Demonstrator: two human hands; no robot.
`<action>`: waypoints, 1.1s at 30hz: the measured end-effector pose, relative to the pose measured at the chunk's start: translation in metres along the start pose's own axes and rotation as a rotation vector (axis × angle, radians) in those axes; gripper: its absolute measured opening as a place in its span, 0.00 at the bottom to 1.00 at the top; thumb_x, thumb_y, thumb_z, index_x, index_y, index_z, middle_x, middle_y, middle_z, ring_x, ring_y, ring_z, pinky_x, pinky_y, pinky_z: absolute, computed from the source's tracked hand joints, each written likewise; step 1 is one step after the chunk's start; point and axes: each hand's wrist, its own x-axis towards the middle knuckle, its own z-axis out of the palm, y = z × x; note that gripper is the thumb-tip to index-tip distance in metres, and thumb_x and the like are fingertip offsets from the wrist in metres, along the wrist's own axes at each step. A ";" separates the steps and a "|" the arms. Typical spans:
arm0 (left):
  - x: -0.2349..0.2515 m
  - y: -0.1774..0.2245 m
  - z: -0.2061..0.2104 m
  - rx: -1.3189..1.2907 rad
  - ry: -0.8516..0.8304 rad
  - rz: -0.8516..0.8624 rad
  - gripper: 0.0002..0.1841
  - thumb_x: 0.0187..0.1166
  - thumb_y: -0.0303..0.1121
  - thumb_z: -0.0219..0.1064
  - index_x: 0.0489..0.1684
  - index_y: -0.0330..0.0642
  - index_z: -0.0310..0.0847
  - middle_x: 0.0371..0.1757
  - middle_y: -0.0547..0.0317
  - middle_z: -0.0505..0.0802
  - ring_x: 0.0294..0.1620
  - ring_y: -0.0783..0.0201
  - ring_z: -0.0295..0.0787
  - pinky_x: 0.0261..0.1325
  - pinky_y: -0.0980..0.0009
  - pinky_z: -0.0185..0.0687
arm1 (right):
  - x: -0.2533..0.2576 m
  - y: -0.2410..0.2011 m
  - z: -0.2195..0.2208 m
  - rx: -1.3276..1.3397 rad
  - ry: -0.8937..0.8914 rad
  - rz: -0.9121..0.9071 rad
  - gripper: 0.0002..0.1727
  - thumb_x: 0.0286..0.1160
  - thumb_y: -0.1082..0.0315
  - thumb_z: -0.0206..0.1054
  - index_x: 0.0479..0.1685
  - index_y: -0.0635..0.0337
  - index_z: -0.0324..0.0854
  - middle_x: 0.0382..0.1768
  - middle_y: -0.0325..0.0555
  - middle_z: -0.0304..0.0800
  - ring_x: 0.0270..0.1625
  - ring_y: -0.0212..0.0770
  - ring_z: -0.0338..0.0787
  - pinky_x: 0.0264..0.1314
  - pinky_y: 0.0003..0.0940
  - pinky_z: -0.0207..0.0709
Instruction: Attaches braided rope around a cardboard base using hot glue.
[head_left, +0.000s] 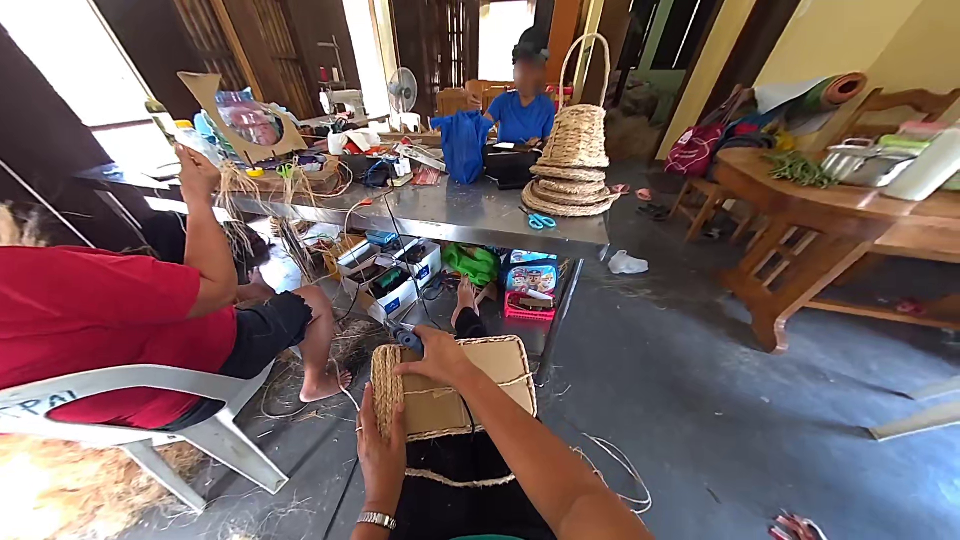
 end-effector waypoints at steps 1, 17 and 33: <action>0.001 0.001 0.000 0.001 -0.003 -0.001 0.42 0.83 0.56 0.60 0.92 0.38 0.57 0.85 0.40 0.74 0.85 0.51 0.71 0.86 0.54 0.64 | 0.000 0.000 0.000 0.003 0.005 -0.003 0.43 0.61 0.41 0.83 0.68 0.64 0.78 0.59 0.58 0.88 0.64 0.51 0.87 0.72 0.49 0.77; 0.008 -0.007 -0.001 -0.084 -0.023 0.063 0.41 0.82 0.52 0.63 0.86 0.29 0.61 0.82 0.35 0.75 0.83 0.53 0.72 0.85 0.59 0.66 | 0.003 0.004 0.002 0.000 0.008 -0.009 0.43 0.61 0.40 0.82 0.68 0.65 0.78 0.58 0.58 0.88 0.64 0.52 0.87 0.73 0.50 0.76; 0.030 0.009 -0.010 0.049 -0.083 -0.110 0.42 0.79 0.57 0.64 0.82 0.30 0.62 0.68 0.31 0.81 0.66 0.42 0.82 0.68 0.45 0.77 | 0.002 0.000 0.003 0.009 -0.013 -0.002 0.43 0.60 0.40 0.83 0.70 0.64 0.79 0.61 0.58 0.88 0.67 0.52 0.87 0.77 0.51 0.74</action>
